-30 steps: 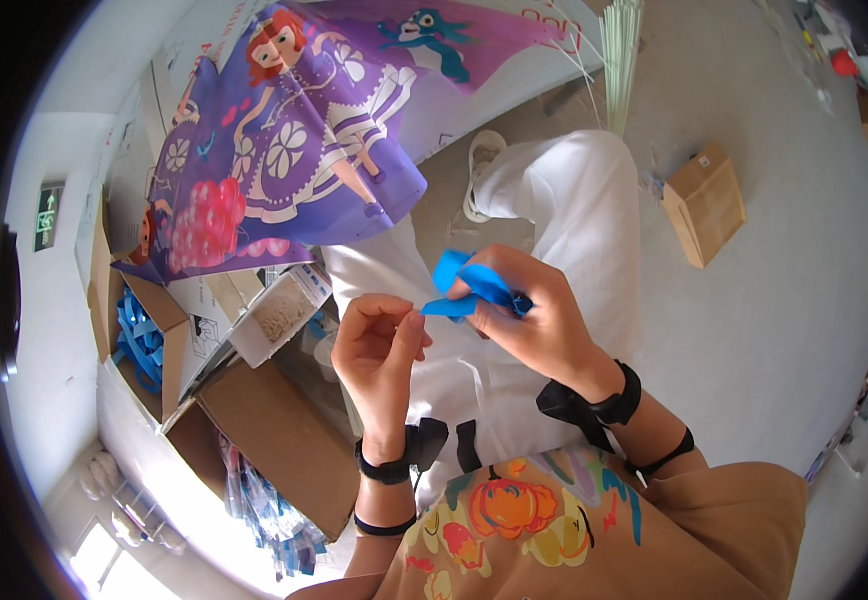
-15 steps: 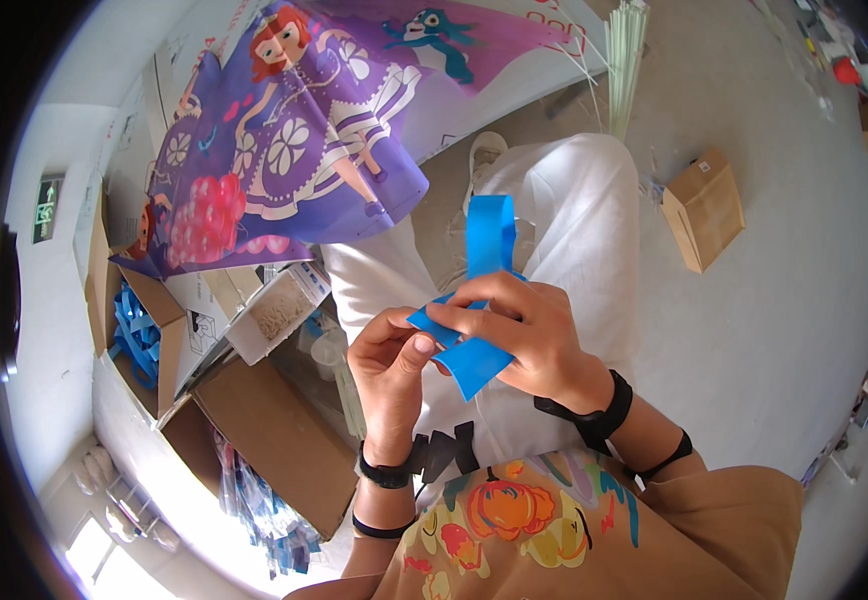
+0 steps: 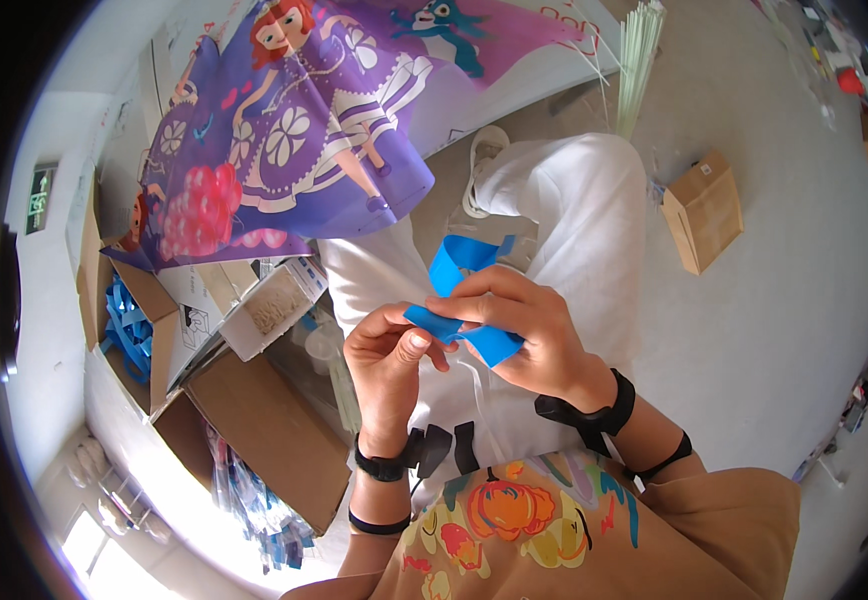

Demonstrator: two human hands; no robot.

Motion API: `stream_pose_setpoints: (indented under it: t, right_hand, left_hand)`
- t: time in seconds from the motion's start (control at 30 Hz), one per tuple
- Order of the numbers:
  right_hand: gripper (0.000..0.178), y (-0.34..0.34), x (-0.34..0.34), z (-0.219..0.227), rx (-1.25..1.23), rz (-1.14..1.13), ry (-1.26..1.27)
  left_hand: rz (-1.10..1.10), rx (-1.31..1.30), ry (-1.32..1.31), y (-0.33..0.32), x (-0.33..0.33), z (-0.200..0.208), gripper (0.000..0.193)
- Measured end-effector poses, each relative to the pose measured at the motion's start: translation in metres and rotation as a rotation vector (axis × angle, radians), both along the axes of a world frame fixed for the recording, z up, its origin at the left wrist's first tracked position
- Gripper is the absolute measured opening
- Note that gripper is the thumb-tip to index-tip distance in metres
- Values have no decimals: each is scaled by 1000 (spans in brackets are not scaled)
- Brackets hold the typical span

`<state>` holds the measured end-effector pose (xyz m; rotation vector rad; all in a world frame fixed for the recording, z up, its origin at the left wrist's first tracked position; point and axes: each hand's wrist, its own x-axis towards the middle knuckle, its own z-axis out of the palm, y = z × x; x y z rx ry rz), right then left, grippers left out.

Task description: Assembling a plastic kite by attaching ribs and blue streamers using adhesive tape.

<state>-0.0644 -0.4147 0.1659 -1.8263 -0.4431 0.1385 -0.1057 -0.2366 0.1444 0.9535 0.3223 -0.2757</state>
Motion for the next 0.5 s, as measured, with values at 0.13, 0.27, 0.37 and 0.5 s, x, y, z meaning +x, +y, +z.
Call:
stream_pose_setpoints:
  t: [0.13, 0.27, 0.37, 0.5]
  right_hand:
    - [45, 2, 2, -2, -4, 27, 31]
    - [41, 4, 4, -3, 5, 42, 72]
    - [32, 6, 4, -7, 7, 39, 78]
    - [27, 8, 6, -13, 34, 25, 138]
  left_hand:
    - [18, 14, -12, 2, 2, -5, 18]
    - [47, 31, 13, 2, 4, -8, 15]
    - [52, 31, 33, 2, 6, -9, 13]
    - [36, 85, 85, 2, 12, -6, 11]
